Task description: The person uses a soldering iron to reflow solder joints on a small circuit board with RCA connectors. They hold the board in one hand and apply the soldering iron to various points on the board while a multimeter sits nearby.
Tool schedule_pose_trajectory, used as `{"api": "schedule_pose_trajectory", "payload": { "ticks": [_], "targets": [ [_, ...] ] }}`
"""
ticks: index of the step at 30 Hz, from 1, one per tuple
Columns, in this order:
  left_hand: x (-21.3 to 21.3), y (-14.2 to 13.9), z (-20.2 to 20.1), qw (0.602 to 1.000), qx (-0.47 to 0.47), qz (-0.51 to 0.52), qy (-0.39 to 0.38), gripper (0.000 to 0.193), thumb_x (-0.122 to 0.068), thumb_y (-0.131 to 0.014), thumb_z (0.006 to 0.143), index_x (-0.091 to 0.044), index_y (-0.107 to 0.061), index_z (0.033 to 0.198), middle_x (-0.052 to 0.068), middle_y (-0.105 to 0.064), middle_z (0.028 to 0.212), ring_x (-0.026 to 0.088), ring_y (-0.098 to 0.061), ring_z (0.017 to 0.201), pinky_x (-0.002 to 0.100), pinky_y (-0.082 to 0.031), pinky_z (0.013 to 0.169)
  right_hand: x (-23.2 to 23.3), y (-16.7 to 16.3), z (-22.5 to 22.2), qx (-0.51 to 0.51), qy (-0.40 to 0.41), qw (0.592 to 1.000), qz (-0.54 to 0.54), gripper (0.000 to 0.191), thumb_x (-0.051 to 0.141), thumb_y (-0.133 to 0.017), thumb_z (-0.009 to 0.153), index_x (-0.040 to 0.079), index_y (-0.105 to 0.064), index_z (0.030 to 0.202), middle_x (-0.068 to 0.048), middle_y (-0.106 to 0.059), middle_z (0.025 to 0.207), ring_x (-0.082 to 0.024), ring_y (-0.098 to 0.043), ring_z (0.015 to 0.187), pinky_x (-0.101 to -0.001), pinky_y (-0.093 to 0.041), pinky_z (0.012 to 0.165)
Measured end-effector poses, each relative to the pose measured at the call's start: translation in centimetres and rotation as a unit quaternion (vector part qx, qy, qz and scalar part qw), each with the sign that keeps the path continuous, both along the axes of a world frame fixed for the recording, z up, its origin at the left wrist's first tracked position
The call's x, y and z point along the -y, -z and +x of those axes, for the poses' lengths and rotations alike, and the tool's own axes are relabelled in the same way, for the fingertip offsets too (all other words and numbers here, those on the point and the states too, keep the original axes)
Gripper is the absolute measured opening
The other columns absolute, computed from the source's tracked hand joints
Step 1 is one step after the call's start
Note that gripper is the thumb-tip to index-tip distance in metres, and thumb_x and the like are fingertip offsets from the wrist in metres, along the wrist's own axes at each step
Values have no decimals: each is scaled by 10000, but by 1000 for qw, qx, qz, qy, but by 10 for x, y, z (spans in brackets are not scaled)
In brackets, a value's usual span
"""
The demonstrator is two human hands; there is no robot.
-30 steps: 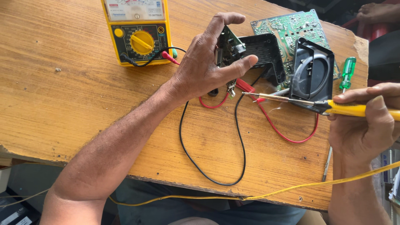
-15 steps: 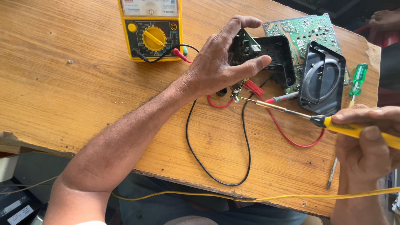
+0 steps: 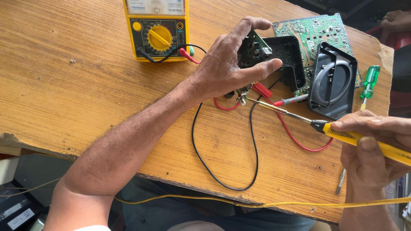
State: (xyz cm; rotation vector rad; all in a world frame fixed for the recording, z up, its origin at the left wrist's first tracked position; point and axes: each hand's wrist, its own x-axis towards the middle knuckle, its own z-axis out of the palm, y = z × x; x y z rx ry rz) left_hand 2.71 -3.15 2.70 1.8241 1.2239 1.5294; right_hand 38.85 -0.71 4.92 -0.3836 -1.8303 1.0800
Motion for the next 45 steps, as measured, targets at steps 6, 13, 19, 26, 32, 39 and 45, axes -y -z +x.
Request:
{"api": "schedule_pose_trajectory", "payload": {
  "ticks": [6, 13, 19, 26, 32, 39, 45],
  "targets": [
    [1, -2, 1, 1000, -6, -4, -7, 654, -437, -805, 981, -71, -491, 1422, 46, -731, 936, 131, -760, 904, 328, -634, 867, 3, 6, 4, 5, 9, 1000, -12, 216, 148, -671, 1129, -1, -553, 1231, -282, -723, 1032, -304, -766, 930, -377, -687, 842],
    [0, 0, 2, 1000, 2, -4, -2, 649, -429, -809, 986, -75, -488, 1426, 40, -742, 955, 125, -768, 915, 319, -645, 878, 4, 11, 7, 14, 14, 1000, -4, 272, 153, -670, 1100, -11, -560, 1287, -271, -722, 1041, -281, -752, 933, -363, -671, 844],
    [-1, 1, 2, 1000, -3, -5, -3, 657, -436, -805, 986, -77, -482, 1432, 34, -743, 934, 118, -775, 894, 320, -657, 858, 7, 0, 3, 67, 6, 998, -12, 170, 144, -658, 1133, 18, -621, 1241, -241, -742, 1068, -260, -704, 944, -334, -636, 847],
    [-1, -1, 1, 1000, -1, -18, 4, 674, -433, -804, 975, -78, -476, 1444, 21, -741, 884, 108, -769, 832, 312, -645, 820, 6, -18, -12, 72, -21, 997, 7, 179, 131, -713, 1041, 86, -658, 1206, -186, -744, 1027, -250, -754, 949, -327, -664, 848],
    [0, -3, 2, 1000, -2, -14, 1, 680, -429, -817, 969, -80, -477, 1443, 21, -740, 892, 109, -767, 835, 315, -639, 816, 9, -26, -16, 101, -32, 994, 33, 180, 147, -728, 1051, 112, -642, 1206, -159, -770, 1033, -239, -746, 956, -294, -626, 836],
    [1, -1, 1, 1000, 1, -1, 7, 675, -425, -820, 988, -93, -473, 1462, 25, -755, 942, 113, -778, 876, 320, -641, 851, 8, -29, -14, 124, -43, 990, 48, 149, 124, -713, 1061, 120, -632, 1186, -136, -771, 1029, -225, -756, 980, -281, -604, 837],
    [-1, -1, 1, 1000, -4, -24, 8, 680, -436, -798, 971, -87, -467, 1452, 29, -756, 902, 116, -779, 839, 319, -649, 819, 8, -26, -9, 132, -39, 990, 42, 129, 107, -711, 1053, 122, -652, 1167, -135, -774, 1028, -219, -748, 1003, -283, -629, 853]
  ]
}}
